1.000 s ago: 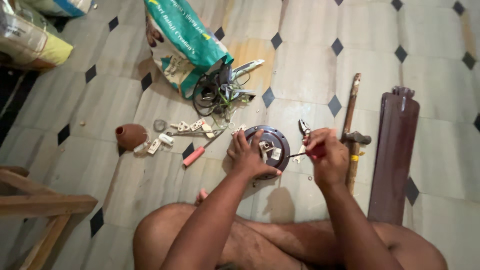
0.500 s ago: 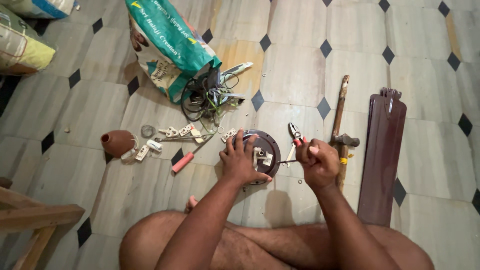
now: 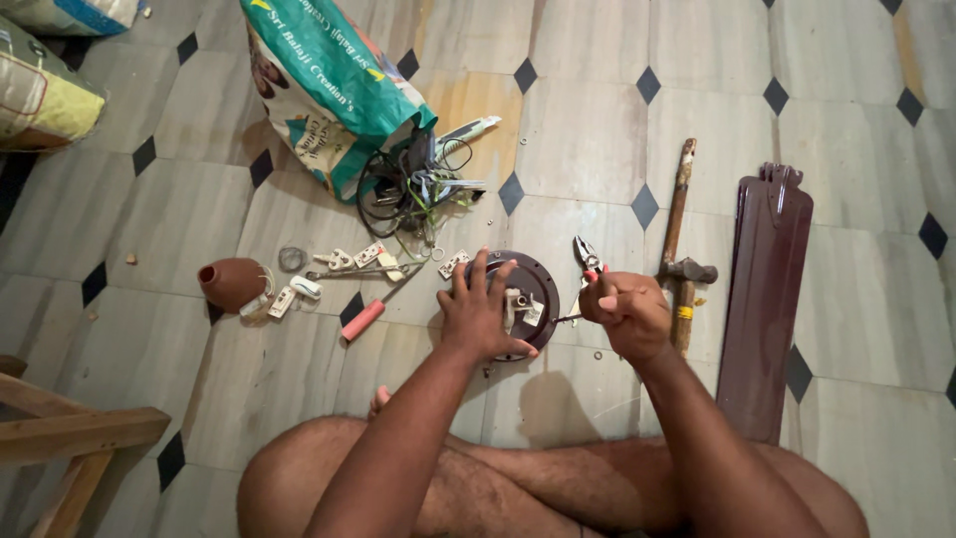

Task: The person sits on the floor and works on the motor housing of an electric fan. They use a screwdriver and pliers to loosen and tighten screws on the fan's central hub, occasionally adjusting the position of the housing.

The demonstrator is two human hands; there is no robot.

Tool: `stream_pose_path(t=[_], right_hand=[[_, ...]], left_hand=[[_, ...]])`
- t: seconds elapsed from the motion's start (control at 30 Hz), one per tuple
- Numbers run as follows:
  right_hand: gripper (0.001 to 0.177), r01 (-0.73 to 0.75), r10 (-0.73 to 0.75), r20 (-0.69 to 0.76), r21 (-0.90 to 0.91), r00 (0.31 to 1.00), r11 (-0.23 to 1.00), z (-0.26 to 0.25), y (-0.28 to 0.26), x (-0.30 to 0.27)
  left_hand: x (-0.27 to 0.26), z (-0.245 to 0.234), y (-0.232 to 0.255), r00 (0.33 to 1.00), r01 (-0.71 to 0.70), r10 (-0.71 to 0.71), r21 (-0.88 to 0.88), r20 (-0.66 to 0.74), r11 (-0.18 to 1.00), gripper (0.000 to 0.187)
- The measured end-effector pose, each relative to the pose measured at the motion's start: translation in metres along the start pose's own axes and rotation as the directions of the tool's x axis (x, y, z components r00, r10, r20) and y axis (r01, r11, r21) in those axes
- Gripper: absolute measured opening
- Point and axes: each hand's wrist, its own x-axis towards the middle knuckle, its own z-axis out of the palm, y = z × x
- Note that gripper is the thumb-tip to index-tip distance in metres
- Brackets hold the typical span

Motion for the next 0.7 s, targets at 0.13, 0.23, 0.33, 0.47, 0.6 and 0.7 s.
stream_pose_path(t=[0.13,0.23,0.33,0.47,0.6,0.7], right_hand=[[0.039,-0.019,0.022,0.022,-0.135,1.0,0.991,0.008,-0.008,0.007],[0.047,-0.234,0.235,-0.048,0.033,0.971,0.972,0.019,-0.034,0.012],[0.035,-0.309,0.357,-0.039,-0.593,0.933,0.744,0.027,-0.07,0.026],[0.027,-0.155,0.434,-0.114,-0.986,0.893,0.061,0.039,-0.105,0.035],[0.031,0.141,0.611,0.014,-0.977,0.792,-0.161,0.048,-0.109,0.03],[0.03,0.439,0.71,0.103,-0.844,0.696,-0.307,0.054,-0.1,0.019]], left_hand=[[0.006,-0.003,-0.004,1.0,-0.024,0.024,-0.016,0.01,1.0,0.144],[0.003,-0.002,-0.01,0.999,-0.039,0.04,-0.076,0.0,0.996,0.144],[0.004,0.0,-0.011,0.999,-0.033,0.035,-0.09,0.028,0.995,0.144],[0.007,-0.005,-0.01,0.995,-0.033,0.041,-0.091,0.086,0.995,0.145],[0.009,-0.01,-0.01,0.992,-0.057,0.064,-0.07,0.11,0.996,0.144],[0.01,-0.009,-0.012,0.989,-0.106,0.112,-0.062,0.093,0.992,0.142]])
